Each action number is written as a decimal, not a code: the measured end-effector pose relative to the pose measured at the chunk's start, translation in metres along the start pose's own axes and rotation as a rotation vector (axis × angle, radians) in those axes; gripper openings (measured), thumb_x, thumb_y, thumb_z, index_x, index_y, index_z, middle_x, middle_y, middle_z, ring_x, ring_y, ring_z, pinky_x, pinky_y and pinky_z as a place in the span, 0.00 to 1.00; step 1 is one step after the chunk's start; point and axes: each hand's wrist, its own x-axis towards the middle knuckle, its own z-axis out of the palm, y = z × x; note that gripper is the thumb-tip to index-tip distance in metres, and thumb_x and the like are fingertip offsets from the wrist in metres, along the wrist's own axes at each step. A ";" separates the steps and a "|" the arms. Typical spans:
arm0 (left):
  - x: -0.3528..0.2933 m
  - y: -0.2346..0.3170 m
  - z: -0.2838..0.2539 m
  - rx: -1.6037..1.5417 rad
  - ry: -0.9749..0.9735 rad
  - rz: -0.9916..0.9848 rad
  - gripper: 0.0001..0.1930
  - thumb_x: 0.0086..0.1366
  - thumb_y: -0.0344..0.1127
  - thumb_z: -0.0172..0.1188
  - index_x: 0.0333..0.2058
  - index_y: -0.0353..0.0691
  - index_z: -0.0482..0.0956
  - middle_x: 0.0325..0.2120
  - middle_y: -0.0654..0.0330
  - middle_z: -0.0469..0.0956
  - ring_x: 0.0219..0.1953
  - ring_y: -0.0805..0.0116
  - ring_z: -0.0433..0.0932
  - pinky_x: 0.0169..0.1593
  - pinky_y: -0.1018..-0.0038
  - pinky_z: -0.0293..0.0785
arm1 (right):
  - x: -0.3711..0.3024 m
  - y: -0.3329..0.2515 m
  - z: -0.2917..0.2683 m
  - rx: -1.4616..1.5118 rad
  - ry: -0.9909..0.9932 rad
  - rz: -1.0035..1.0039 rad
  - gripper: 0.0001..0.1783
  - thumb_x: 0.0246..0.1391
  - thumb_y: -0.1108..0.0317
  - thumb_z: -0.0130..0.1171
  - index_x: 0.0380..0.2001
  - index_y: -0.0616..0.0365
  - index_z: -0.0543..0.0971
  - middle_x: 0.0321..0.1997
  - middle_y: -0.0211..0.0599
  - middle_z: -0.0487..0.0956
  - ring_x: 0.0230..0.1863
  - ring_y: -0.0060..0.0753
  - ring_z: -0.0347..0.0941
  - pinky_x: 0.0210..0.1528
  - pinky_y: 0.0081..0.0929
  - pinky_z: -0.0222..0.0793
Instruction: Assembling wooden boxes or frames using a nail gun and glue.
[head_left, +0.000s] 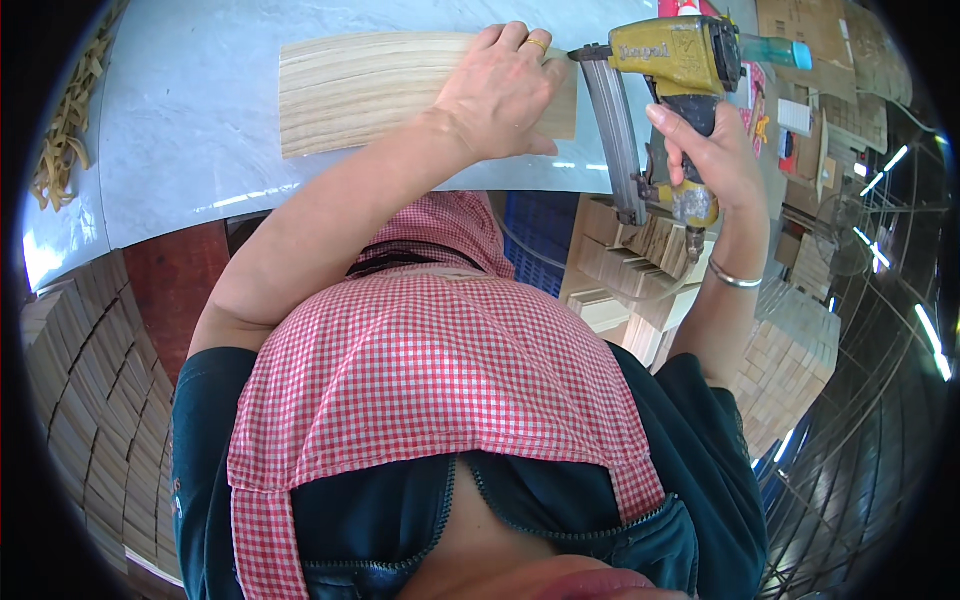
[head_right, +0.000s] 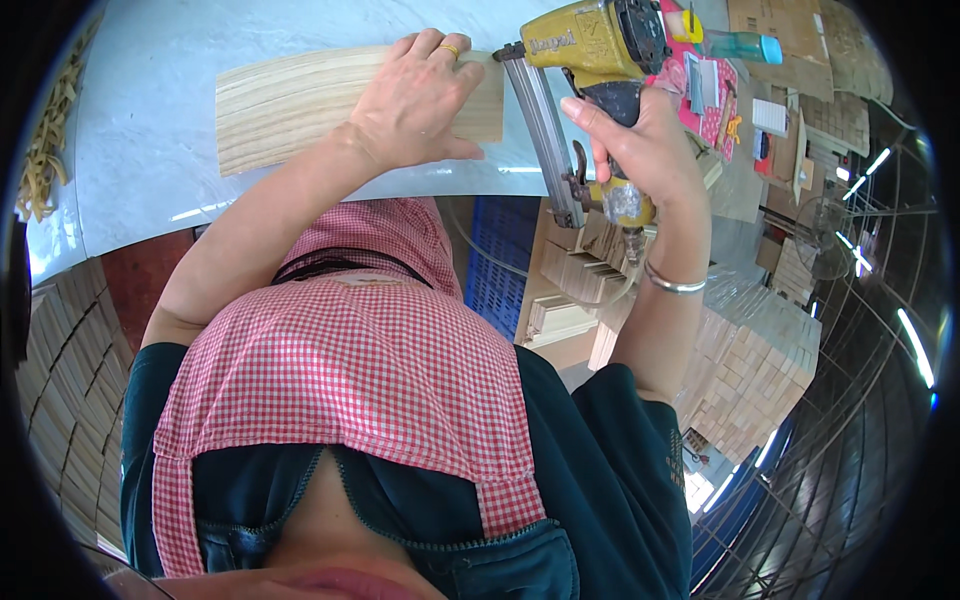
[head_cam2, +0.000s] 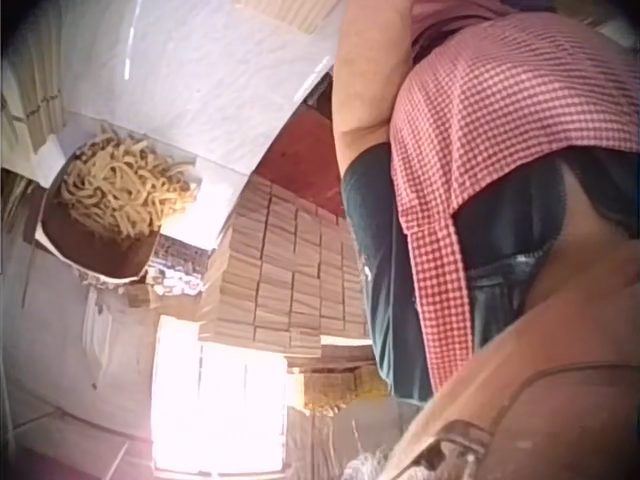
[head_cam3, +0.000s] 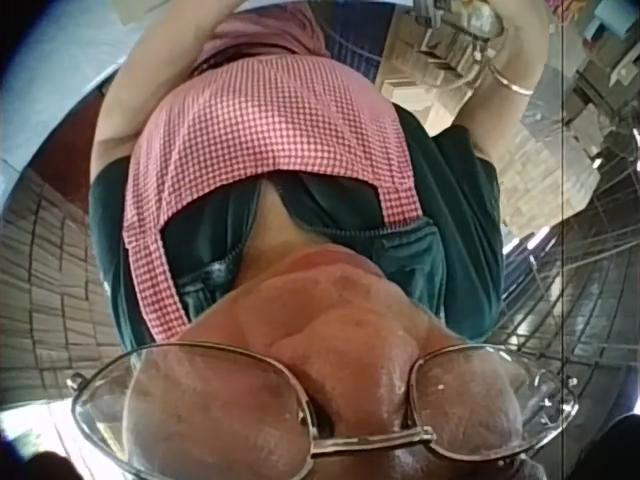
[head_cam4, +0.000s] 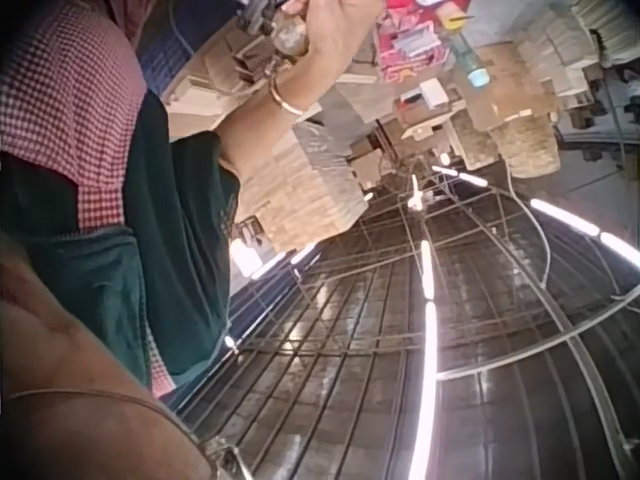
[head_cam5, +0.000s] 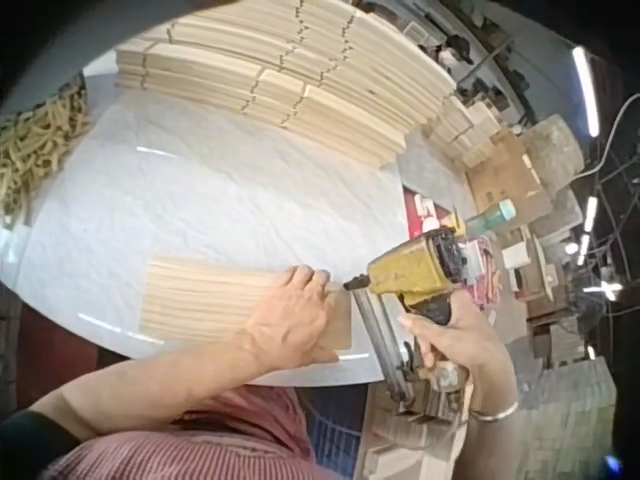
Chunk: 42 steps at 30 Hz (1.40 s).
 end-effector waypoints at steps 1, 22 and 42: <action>0.000 -0.003 -0.001 -0.038 -0.017 0.007 0.39 0.41 0.57 0.78 0.49 0.40 0.78 0.57 0.51 0.71 0.60 0.53 0.67 0.68 0.57 0.59 | 0.001 -0.001 -0.001 -0.006 0.007 0.010 0.15 0.59 0.61 0.66 0.26 0.62 0.80 0.12 0.27 0.72 0.10 0.19 0.65 0.16 0.16 0.62; -0.080 -0.066 -0.044 0.188 0.178 -0.009 0.34 0.46 0.46 0.70 0.52 0.34 0.76 0.48 0.47 0.74 0.49 0.52 0.74 0.59 0.60 0.68 | -0.079 0.020 0.041 0.074 0.251 0.016 0.10 0.53 0.69 0.69 0.26 0.65 0.80 0.15 0.28 0.74 0.13 0.17 0.64 0.15 0.17 0.61; -0.083 -0.062 -0.045 0.106 0.229 0.015 0.39 0.47 0.50 0.70 0.53 0.29 0.74 0.48 0.45 0.75 0.51 0.51 0.74 0.61 0.58 0.67 | -0.070 0.020 0.060 0.124 0.202 0.066 0.12 0.55 0.66 0.69 0.30 0.66 0.80 0.15 0.29 0.73 0.12 0.17 0.64 0.14 0.16 0.61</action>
